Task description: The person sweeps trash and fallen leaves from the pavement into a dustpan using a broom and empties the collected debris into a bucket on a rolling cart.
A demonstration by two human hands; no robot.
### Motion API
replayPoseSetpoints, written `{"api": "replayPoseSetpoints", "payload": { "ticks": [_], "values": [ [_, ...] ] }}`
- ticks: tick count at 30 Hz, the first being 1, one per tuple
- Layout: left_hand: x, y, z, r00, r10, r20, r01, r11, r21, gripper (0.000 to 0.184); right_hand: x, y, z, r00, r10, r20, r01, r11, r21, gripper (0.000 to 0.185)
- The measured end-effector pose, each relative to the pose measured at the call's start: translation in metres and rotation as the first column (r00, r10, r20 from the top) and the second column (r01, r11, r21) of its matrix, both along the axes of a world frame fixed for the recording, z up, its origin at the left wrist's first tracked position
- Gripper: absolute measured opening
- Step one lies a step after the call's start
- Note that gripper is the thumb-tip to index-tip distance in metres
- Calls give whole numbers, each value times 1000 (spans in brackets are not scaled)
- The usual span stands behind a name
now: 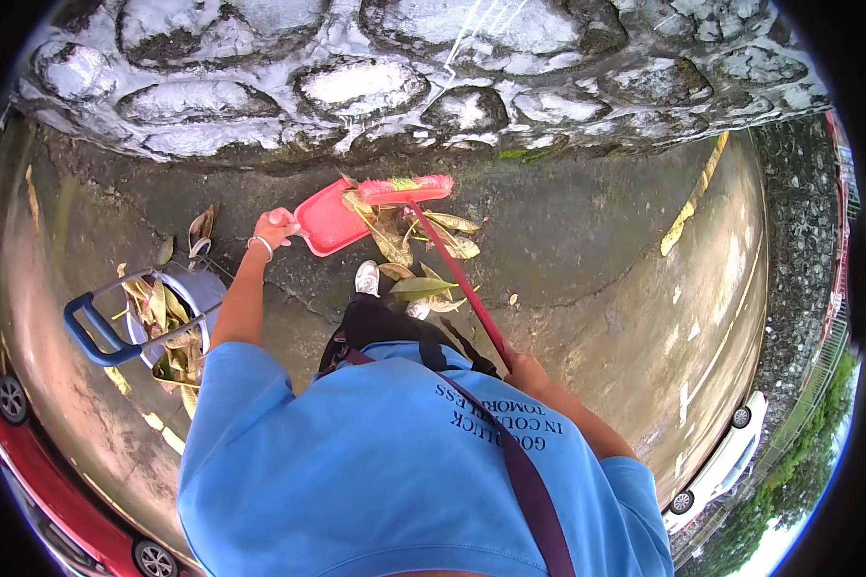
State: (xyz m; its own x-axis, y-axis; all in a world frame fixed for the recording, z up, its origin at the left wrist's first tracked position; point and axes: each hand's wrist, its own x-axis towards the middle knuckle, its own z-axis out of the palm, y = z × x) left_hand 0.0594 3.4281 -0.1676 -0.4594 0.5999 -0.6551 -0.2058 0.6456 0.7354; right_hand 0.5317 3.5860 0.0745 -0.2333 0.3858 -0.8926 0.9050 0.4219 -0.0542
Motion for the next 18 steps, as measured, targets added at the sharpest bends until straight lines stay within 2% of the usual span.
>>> {"api": "replayPoseSetpoints", "payload": {
  "ticks": [5, 8, 11, 12, 14, 17, 18],
  "values": [
    [3, -14, -1, 996, -88, 35, 87, 996, 25, 13, 31, -8, 51, 994, -90, 57, 95, 992, -87, 70],
    [5, -20, 2, 992, -124, 38, 122, 991, 64, 12, 71, -24, 55, 981, -109, -163, 102, 993, -53, 72],
    [8, -20, 11, 966, -256, 26, 254, 964, 82, 12, 97, -39, 52, 840, -202, -503, 231, 973, -5, 71],
    [12, -18, 15, 958, -287, 12, 285, 955, 85, 12, 94, -42, 60, 808, -448, -381, 443, 890, -107, 71],
    [17, -11, 20, 942, -334, -32, 335, 937, 99, 12, 71, -28, 72, 570, -817, -89, 792, 575, -205, 71],
    [24, 1, 16, 949, -305, -79, 308, 951, 18, 13, 76, -4, 64, 200, -979, -38, 950, 203, -237, 68],
    [27, 5, 13, 951, -294, -96, 295, 955, -1, 13, 81, 8, 59, 167, -985, -31, 955, 170, -243, 63]
  ]
}}
